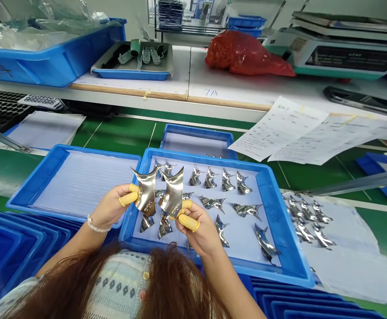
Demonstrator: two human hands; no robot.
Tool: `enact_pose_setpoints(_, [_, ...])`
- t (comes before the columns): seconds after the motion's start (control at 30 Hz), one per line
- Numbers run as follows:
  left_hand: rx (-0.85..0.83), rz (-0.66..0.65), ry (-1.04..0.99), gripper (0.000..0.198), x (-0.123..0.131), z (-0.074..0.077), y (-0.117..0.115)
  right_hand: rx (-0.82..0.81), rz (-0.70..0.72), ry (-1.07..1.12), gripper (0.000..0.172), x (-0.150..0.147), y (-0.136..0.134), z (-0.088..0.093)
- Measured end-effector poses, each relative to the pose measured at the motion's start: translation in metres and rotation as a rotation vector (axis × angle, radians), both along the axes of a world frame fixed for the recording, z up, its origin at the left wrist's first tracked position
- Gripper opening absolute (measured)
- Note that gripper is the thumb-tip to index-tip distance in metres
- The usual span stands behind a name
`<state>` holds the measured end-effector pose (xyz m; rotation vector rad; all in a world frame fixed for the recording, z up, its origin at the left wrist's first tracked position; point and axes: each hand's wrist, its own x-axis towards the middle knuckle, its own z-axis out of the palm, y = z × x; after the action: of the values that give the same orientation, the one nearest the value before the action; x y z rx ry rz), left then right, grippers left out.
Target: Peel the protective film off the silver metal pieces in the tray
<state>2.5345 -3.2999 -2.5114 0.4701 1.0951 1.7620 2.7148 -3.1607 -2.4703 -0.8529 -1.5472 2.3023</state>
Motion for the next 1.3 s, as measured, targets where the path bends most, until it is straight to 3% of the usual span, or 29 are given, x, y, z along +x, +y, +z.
enact_pose_setpoints(0.3, [0.023,0.007,0.000,0.039,0.000,0.000,-0.003,0.044,0.049,0.024,0.029,0.003,-0.001,-0.001])
enact_pose_setpoints(0.43, [0.029,0.024,-0.017,0.037,0.002,-0.001,-0.003,0.111,0.017,0.011,0.027,0.004,0.014,-0.003])
enact_pose_setpoints(0.5, [0.024,0.040,-0.033,0.036,0.002,-0.002,-0.003,0.234,-0.044,-0.050,0.030,0.002,0.032,-0.006])
enact_pose_setpoints(0.57, [0.008,0.057,-0.053,0.034,0.003,-0.004,-0.002,0.488,-0.069,-0.217,0.035,-0.004,0.054,-0.009])
enact_pose_setpoints(0.7, [-0.009,0.076,-0.070,0.033,0.004,-0.006,-0.002,0.948,0.043,-0.607,0.037,-0.028,0.091,-0.020])
enact_pose_setpoints(0.9, [-0.002,0.056,-0.048,0.032,0.008,-0.013,-0.001,1.191,0.143,-0.855,0.029,-0.068,0.097,-0.043])
enact_pose_setpoints(1.0, [-0.016,0.058,-0.044,0.032,0.011,-0.015,0.002,1.222,0.201,-0.835,0.028,-0.073,0.085,-0.044])
enact_pose_setpoints(1.1, [-0.039,0.045,-0.027,0.032,0.015,-0.013,0.006,1.202,0.261,-0.687,0.027,-0.062,0.067,-0.030])
enact_pose_setpoints(1.2, [-0.056,0.010,0.010,0.031,0.021,-0.009,0.012,1.031,0.363,-0.412,0.030,-0.039,0.044,-0.011])
enact_pose_setpoints(1.3, [-0.047,-0.042,0.088,0.031,0.029,-0.006,0.020,0.844,0.362,-0.100,0.029,-0.017,0.025,0.001])
